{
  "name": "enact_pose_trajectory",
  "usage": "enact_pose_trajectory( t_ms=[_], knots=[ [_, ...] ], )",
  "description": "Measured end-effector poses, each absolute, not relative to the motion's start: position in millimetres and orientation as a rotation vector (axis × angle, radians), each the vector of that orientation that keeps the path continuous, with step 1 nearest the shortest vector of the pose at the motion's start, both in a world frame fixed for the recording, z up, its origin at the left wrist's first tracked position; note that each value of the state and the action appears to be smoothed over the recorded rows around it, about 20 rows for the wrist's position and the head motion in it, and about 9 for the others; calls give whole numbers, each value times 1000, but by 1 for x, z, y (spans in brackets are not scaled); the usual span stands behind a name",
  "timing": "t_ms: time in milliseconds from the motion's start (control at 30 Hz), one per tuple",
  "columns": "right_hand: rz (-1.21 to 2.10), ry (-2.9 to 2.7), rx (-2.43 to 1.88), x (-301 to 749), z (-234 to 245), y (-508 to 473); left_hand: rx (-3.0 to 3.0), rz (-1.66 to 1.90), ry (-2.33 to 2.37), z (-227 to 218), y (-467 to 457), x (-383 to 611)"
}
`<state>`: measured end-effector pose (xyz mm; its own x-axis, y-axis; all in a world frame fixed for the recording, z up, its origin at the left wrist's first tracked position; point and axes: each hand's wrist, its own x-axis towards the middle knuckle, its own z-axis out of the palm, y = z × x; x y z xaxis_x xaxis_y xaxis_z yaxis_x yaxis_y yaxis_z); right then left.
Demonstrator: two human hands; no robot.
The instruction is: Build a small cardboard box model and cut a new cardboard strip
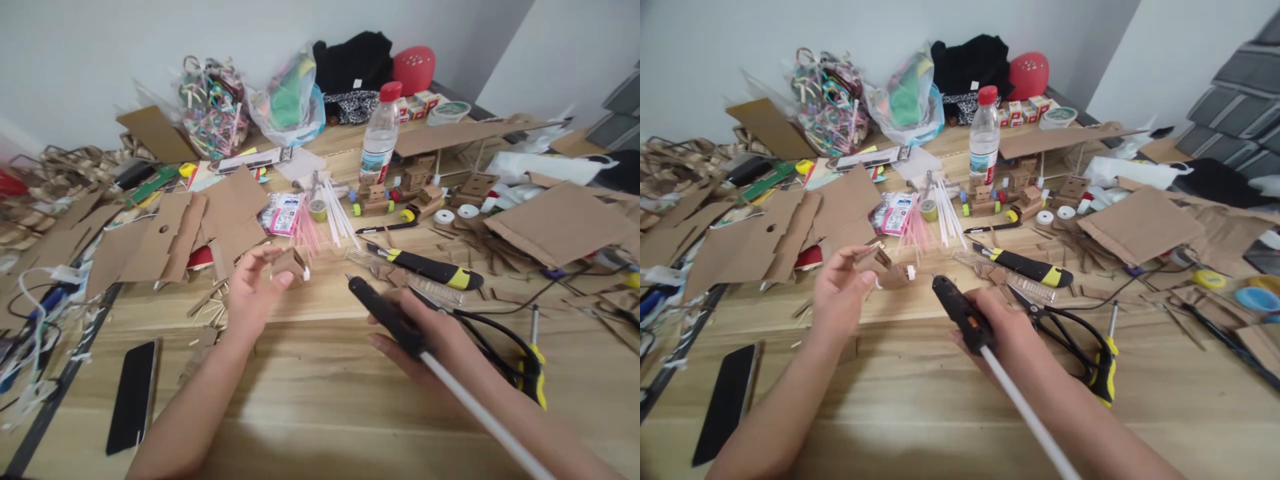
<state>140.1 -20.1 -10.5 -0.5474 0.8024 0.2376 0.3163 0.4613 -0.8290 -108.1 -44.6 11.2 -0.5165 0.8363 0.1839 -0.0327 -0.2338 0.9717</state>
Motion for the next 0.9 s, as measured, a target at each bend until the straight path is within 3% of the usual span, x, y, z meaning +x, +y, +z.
enact_pose_trajectory(
  t_ms=[500,600,733,900],
  knots=[
    [68,-2827,-665,121,-45,-43,599,1641,1233,14,-61,-140],
    [-55,-2854,-632,122,-33,-40,541,1617,1189,13,-62,-136],
    [28,-2842,-515,108,6,-25,475,1612,1145,12,-63,-130],
    [-164,-2458,-277,60,41,5,386,1538,1100,16,-57,-126]
  ],
)
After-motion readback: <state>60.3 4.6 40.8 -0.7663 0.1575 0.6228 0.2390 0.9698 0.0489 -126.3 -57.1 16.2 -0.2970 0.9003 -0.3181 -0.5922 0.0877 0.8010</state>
